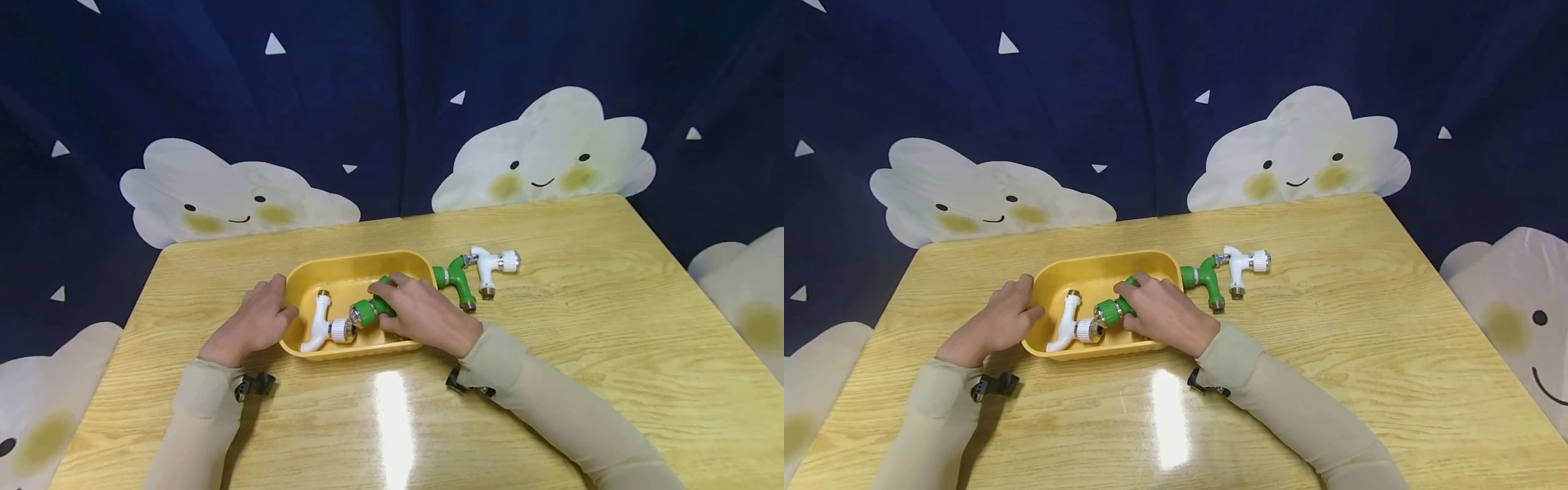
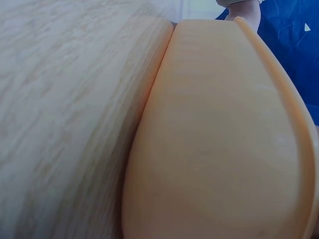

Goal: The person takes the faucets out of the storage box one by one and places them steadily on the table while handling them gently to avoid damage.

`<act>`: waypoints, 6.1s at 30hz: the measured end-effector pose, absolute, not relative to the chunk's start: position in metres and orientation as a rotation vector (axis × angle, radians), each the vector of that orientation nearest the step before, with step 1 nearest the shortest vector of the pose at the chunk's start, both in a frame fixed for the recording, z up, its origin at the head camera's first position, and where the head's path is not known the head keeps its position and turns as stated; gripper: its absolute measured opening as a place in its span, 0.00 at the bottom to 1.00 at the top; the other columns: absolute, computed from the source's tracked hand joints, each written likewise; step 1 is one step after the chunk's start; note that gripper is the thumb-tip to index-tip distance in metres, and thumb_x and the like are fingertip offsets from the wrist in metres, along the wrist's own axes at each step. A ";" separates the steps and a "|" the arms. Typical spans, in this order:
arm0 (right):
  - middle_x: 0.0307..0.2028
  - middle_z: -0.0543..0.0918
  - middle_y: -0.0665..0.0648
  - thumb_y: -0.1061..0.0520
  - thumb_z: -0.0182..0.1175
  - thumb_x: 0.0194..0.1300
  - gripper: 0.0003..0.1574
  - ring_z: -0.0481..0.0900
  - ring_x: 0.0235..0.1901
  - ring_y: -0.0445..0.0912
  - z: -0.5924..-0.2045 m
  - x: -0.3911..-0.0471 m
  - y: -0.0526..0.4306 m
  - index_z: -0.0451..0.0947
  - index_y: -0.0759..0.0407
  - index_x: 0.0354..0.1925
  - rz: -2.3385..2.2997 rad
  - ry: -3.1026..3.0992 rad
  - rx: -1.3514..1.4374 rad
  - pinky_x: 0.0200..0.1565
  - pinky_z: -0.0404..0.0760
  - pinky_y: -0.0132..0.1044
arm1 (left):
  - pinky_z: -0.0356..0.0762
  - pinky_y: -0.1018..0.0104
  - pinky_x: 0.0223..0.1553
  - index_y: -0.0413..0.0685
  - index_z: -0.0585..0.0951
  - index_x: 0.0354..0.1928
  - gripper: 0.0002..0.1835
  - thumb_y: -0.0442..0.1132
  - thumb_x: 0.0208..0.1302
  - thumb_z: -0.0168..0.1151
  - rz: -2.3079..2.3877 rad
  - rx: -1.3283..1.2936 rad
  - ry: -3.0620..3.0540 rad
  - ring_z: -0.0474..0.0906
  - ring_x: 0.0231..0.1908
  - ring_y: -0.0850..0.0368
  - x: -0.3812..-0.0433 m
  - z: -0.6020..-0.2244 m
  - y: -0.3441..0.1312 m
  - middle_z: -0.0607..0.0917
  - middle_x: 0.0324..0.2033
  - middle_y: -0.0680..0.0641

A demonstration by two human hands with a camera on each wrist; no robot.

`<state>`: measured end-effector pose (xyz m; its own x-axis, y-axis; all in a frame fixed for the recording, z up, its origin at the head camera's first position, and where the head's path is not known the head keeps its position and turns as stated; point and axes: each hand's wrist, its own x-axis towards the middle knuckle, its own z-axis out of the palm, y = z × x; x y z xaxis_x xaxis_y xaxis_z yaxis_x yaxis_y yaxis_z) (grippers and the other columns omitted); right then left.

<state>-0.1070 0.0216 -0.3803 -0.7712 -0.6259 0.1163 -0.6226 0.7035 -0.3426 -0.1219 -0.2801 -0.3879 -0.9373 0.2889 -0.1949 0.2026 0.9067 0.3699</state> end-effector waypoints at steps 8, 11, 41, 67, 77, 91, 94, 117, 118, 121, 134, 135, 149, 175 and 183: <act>0.48 0.85 0.61 0.54 0.66 0.67 0.26 0.69 0.17 0.39 -0.379 -0.108 0.022 0.79 0.58 0.62 -0.572 2.894 -1.055 0.21 0.70 0.25 | 0.59 0.58 0.42 0.42 0.66 0.44 0.10 0.42 0.71 0.50 0.502 0.349 2.814 0.65 0.40 0.45 -0.122 -0.388 -0.281 0.70 0.33 0.43; 0.49 0.85 0.62 0.54 0.66 0.67 0.27 0.68 0.15 0.38 -0.378 -0.108 0.022 0.79 0.58 0.63 -0.580 2.891 -1.058 0.21 0.70 0.24 | 0.59 0.58 0.41 0.41 0.66 0.44 0.11 0.42 0.71 0.50 0.507 0.345 2.818 0.65 0.40 0.45 -0.121 -0.387 -0.280 0.70 0.33 0.43; 0.47 0.85 0.61 0.55 0.68 0.65 0.27 0.69 0.16 0.38 -0.366 -0.105 0.028 0.80 0.58 0.61 -0.588 2.960 -1.104 0.21 0.70 0.24 | 0.59 0.59 0.40 0.42 0.67 0.43 0.09 0.41 0.70 0.51 0.522 0.359 2.835 0.66 0.38 0.46 -0.120 -0.385 -0.279 0.69 0.31 0.43; 0.50 0.84 0.61 0.52 0.68 0.67 0.28 0.71 0.17 0.39 -0.354 -0.102 0.032 0.80 0.58 0.62 -0.626 2.966 -1.046 0.23 0.74 0.26 | 0.59 0.58 0.41 0.42 0.67 0.42 0.09 0.41 0.70 0.50 0.524 0.359 2.834 0.66 0.38 0.46 -0.121 -0.386 -0.279 0.69 0.31 0.44; 0.49 0.85 0.62 0.52 0.69 0.66 0.28 0.69 0.16 0.39 -0.352 -0.102 0.034 0.80 0.59 0.61 -0.638 2.991 -1.070 0.21 0.70 0.25 | 0.59 0.57 0.42 0.42 0.66 0.43 0.09 0.41 0.70 0.50 0.521 0.367 2.830 0.66 0.39 0.46 -0.122 -0.385 -0.279 0.69 0.31 0.44; 0.47 0.85 0.62 0.53 0.69 0.64 0.27 0.73 0.21 0.40 -0.349 -0.102 0.038 0.81 0.59 0.60 -0.618 3.035 -1.065 0.22 0.72 0.26 | 0.59 0.56 0.42 0.42 0.66 0.42 0.09 0.40 0.70 0.50 0.519 0.370 2.831 0.66 0.38 0.45 -0.121 -0.385 -0.279 0.68 0.30 0.44; 0.46 0.85 0.62 0.53 0.69 0.64 0.27 0.73 0.21 0.40 -0.349 -0.103 0.038 0.82 0.59 0.60 -0.615 3.045 -1.066 0.23 0.73 0.26 | 0.59 0.56 0.42 0.42 0.66 0.42 0.09 0.40 0.70 0.50 0.520 0.371 2.833 0.66 0.38 0.45 -0.121 -0.385 -0.279 0.69 0.30 0.44; 0.48 0.86 0.63 0.55 0.70 0.62 0.28 0.78 0.26 0.42 -0.345 -0.105 0.046 0.81 0.60 0.60 -0.615 3.050 -0.983 0.26 0.79 0.29 | 0.60 0.57 0.40 0.41 0.66 0.42 0.09 0.40 0.69 0.51 0.520 0.392 2.848 0.66 0.38 0.45 -0.121 -0.386 -0.280 0.69 0.31 0.43; 0.48 0.86 0.63 0.55 0.70 0.62 0.28 0.79 0.27 0.43 -0.344 -0.105 0.046 0.81 0.60 0.60 -0.617 3.052 -0.977 0.26 0.80 0.30 | 0.60 0.57 0.40 0.41 0.66 0.42 0.10 0.40 0.69 0.51 0.524 0.393 2.850 0.67 0.38 0.45 -0.121 -0.385 -0.280 0.69 0.31 0.43; 0.47 0.85 0.63 0.56 0.70 0.61 0.28 0.78 0.27 0.43 -0.343 -0.105 0.047 0.81 0.61 0.60 -0.630 3.046 -0.963 0.27 0.80 0.30 | 0.61 0.57 0.41 0.41 0.66 0.42 0.10 0.40 0.69 0.51 0.534 0.397 2.850 0.67 0.39 0.45 -0.122 -0.386 -0.280 0.70 0.31 0.43; 0.42 0.83 0.60 0.56 0.69 0.60 0.29 0.74 0.25 0.43 -0.341 -0.105 0.050 0.81 0.61 0.59 -0.658 3.022 -0.906 0.26 0.73 0.29 | 0.61 0.57 0.41 0.41 0.66 0.44 0.10 0.41 0.70 0.51 0.527 0.390 2.840 0.67 0.40 0.45 -0.122 -0.386 -0.280 0.70 0.32 0.43; 0.41 0.83 0.60 0.56 0.69 0.60 0.28 0.74 0.25 0.43 -0.341 -0.105 0.050 0.81 0.61 0.59 -0.656 3.024 -0.907 0.26 0.73 0.28 | 0.61 0.57 0.41 0.41 0.66 0.44 0.10 0.41 0.70 0.51 0.527 0.389 2.839 0.67 0.40 0.45 -0.122 -0.386 -0.280 0.70 0.32 0.43; 0.43 0.83 0.61 0.55 0.69 0.61 0.30 0.75 0.27 0.43 -0.341 -0.107 0.049 0.80 0.61 0.60 -0.639 3.018 -0.880 0.26 0.74 0.29 | 0.60 0.56 0.42 0.41 0.66 0.42 0.09 0.40 0.70 0.51 0.520 0.399 2.843 0.67 0.39 0.45 -0.123 -0.385 -0.280 0.70 0.32 0.43; 0.39 0.83 0.61 0.56 0.67 0.60 0.28 0.71 0.22 0.41 -0.338 -0.099 0.055 0.82 0.63 0.59 -0.627 3.079 -0.972 0.22 0.68 0.25 | 0.59 0.57 0.41 0.42 0.66 0.41 0.08 0.40 0.70 0.51 0.532 0.389 2.840 0.66 0.38 0.45 -0.123 -0.388 -0.281 0.69 0.30 0.44; 0.37 0.83 0.60 0.56 0.67 0.60 0.28 0.70 0.21 0.40 -0.337 -0.096 0.058 0.82 0.64 0.59 -0.627 3.088 -0.973 0.21 0.66 0.25 | 0.59 0.57 0.41 0.42 0.66 0.41 0.08 0.40 0.70 0.50 0.527 0.390 2.838 0.66 0.38 0.45 -0.122 -0.386 -0.280 0.69 0.31 0.43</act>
